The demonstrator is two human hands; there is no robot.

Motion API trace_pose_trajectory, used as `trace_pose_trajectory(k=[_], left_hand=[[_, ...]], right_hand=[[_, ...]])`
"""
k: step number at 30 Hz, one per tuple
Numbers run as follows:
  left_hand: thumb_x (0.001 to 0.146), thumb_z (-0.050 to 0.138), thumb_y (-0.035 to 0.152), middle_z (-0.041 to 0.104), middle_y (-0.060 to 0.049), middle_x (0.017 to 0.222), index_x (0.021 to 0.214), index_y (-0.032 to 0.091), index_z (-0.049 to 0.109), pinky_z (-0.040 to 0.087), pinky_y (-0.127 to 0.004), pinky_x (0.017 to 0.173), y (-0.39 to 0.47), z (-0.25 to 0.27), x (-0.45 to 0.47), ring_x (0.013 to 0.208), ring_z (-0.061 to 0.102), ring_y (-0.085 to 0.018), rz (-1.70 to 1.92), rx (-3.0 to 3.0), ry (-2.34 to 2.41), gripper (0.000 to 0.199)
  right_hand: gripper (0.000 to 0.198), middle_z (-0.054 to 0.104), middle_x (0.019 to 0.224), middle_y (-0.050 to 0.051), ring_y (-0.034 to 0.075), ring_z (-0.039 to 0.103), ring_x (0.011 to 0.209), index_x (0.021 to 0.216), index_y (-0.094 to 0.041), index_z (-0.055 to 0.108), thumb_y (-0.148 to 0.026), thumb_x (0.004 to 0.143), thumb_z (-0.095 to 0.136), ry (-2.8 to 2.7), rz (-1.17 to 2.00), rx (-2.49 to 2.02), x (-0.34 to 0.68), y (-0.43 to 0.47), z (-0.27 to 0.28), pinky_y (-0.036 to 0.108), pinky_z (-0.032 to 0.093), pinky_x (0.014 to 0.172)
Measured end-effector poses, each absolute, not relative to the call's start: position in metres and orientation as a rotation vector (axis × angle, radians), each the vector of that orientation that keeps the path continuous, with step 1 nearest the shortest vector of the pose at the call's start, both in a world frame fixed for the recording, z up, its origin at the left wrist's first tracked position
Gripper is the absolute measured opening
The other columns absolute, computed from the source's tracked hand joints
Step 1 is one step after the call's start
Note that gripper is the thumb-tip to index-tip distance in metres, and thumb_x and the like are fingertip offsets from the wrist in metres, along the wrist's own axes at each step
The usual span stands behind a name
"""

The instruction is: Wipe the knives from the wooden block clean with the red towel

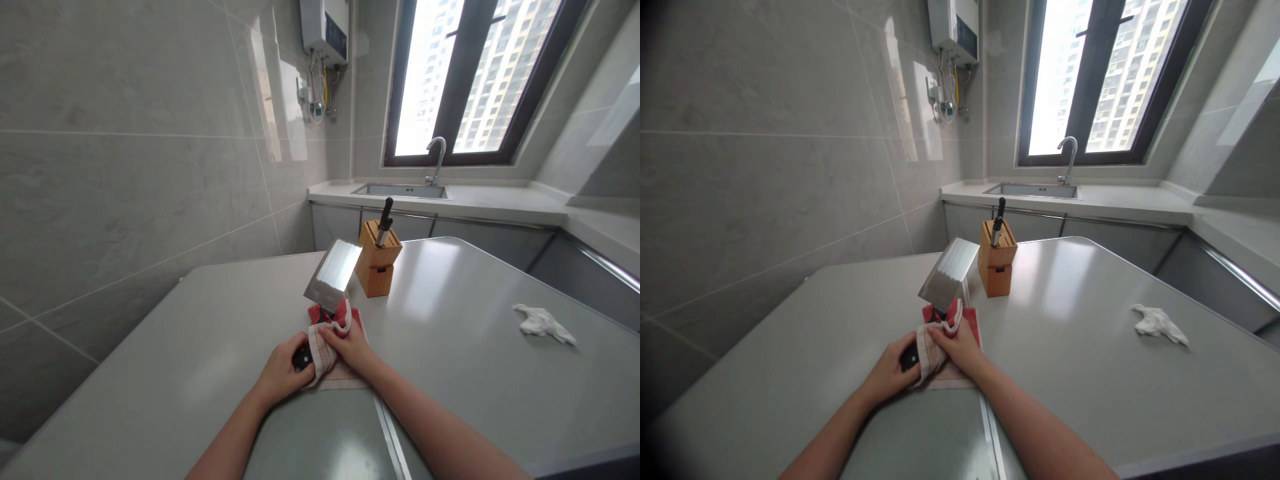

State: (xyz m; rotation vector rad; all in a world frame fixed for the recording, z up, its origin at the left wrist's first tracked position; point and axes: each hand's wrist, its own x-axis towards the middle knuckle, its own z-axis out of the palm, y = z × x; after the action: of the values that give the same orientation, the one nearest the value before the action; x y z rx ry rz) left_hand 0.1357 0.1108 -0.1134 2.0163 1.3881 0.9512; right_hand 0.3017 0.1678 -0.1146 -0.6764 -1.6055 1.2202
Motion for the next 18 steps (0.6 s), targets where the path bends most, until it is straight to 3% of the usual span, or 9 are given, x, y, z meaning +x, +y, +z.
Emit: trace_pose_trajectory(k=[7, 14, 18], left_hand=[[0.067, 0.054, 0.013, 0.065, -0.006, 0.101, 0.118, 0.015, 0.053, 0.045, -0.031, 0.084, 0.111, -0.107, 0.142, 0.086, 0.058, -0.019, 0.957, 1.985, 1.222, 0.052], [0.076, 0.055, 0.022, 0.067, -0.004, 0.088, 0.108, 0.012, 0.061, 0.046, -0.029, 0.078, 0.112, -0.112, 0.14, 0.08, 0.059, -0.019, 0.976, 1.884, 1.192, 0.034], [0.076, 0.055, 0.025, 0.067, -0.004, 0.084, 0.104, 0.011, 0.063, 0.047, -0.028, 0.073, 0.114, -0.116, 0.139, 0.077, 0.058, -0.019, 0.994, 1.858, 1.237, 0.032]], right_hand=[[0.026, 0.064, 0.078, 0.003, 0.015, 0.058, 0.07, 0.087, -0.015, 0.06, -0.038, 0.075, 0.061, -1.667, 1.216, -0.762, 0.301, 0.166, -0.121, 0.029, 0.048, 0.068], [0.021, 0.058, 0.071, 0.0, 0.013, 0.053, 0.065, 0.078, -0.015, 0.057, -0.036, 0.077, 0.058, -1.731, 1.166, -0.697, 0.302, 0.162, -0.117, 0.025, 0.046, 0.063], [0.024, 0.062, 0.079, 0.003, 0.015, 0.057, 0.072, 0.086, -0.015, 0.059, -0.038, 0.077, 0.058, -1.646, 1.22, -0.694, 0.3, 0.163, -0.118, 0.028, 0.048, 0.069]])
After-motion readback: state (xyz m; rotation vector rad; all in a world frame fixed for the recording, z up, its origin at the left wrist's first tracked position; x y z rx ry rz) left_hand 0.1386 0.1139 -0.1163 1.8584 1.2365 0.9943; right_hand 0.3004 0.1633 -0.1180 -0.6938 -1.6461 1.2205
